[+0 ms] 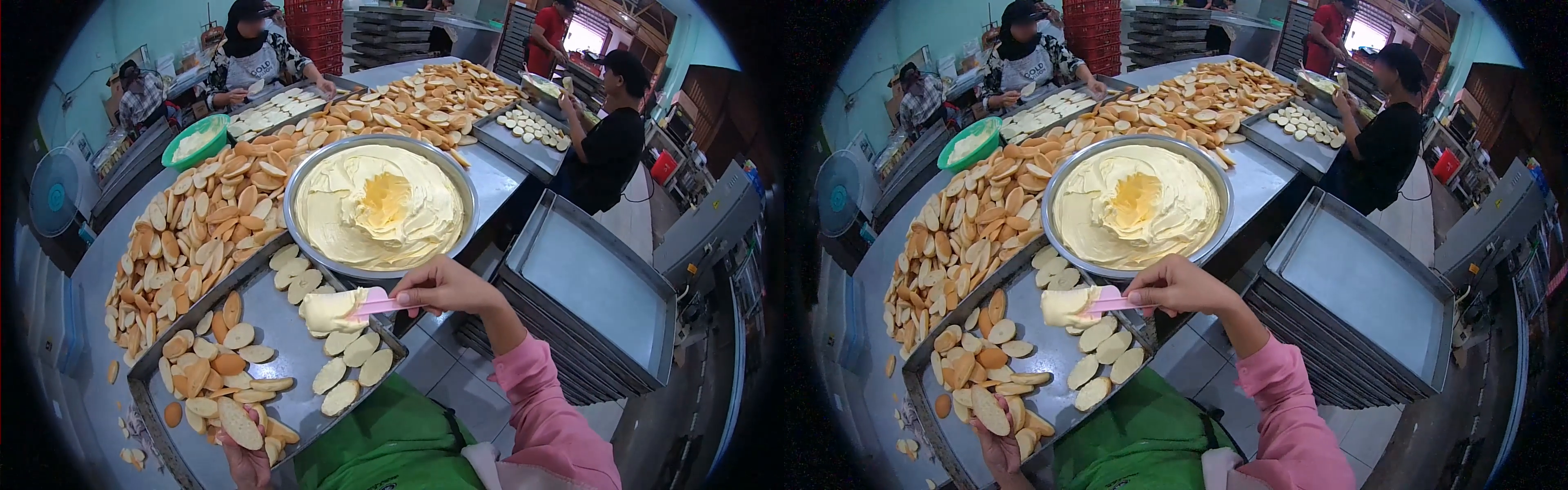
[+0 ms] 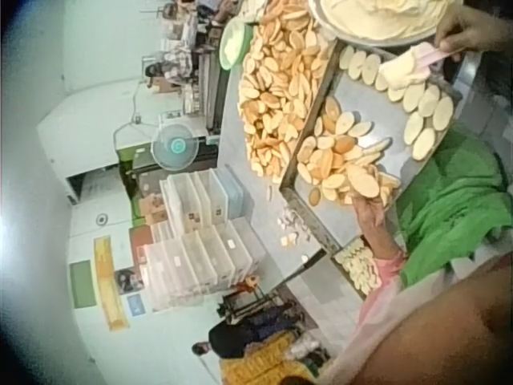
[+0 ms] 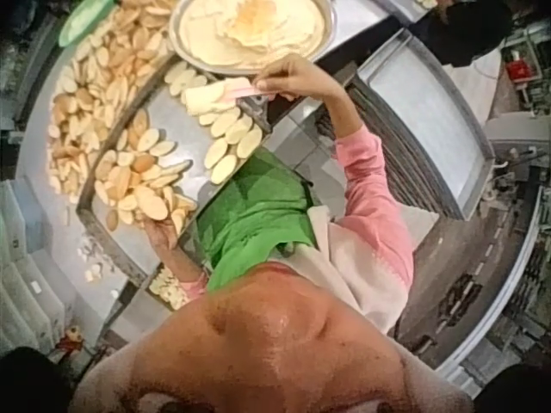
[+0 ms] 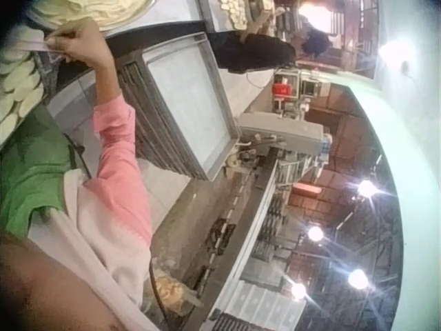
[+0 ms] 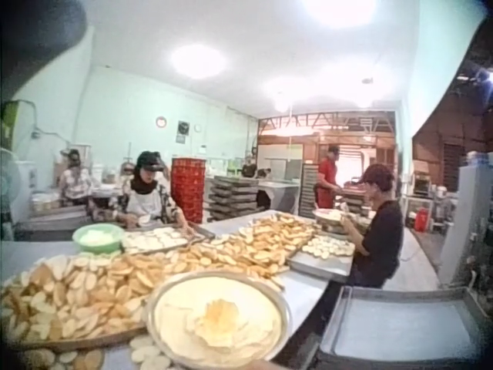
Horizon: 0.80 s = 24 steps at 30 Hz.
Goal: Apply margarine to sliced bread and arrange the slices on a baking tray.
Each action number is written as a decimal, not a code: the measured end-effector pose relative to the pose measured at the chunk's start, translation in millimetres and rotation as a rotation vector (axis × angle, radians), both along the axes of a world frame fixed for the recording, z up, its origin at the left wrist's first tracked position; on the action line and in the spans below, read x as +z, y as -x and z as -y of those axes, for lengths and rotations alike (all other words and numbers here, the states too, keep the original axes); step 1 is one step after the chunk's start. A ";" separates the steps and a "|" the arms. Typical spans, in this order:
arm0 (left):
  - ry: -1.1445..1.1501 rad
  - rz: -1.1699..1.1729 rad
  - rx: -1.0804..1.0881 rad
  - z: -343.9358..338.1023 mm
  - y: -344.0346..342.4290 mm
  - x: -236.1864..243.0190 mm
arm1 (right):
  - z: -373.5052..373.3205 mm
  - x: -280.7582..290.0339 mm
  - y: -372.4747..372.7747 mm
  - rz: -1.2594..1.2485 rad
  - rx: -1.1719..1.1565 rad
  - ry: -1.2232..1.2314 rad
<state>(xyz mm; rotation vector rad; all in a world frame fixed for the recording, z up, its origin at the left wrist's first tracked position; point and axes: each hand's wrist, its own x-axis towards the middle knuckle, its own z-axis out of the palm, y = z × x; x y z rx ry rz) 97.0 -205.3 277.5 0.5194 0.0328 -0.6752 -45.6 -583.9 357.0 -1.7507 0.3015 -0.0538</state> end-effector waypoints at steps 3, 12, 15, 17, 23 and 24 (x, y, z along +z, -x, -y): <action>0.005 0.014 -0.034 -4.4 -6.0 -10.0 | -2.4 -3.2 0.3 -0.007 0.000 -0.006; 0.014 -0.044 0.046 -8.5 -4.7 -1.4 | -6.5 -4.3 -3.9 0.039 -0.094 -0.168; 0.033 -0.053 0.028 -4.8 -12.2 -7.8 | 12.7 -0.4 3.8 0.141 -0.349 -0.318; 0.020 -0.050 0.030 -3.0 -12.3 -8.3 | 38.0 1.8 12.5 0.268 -0.518 -0.422; 0.083 -0.074 0.034 -2.4 -9.4 -1.8 | 169.0 65.7 56.5 0.596 -0.847 -0.678; 0.087 -0.056 0.024 -2.5 -10.2 -1.2 | 190.7 79.6 68.7 0.659 -0.898 -0.669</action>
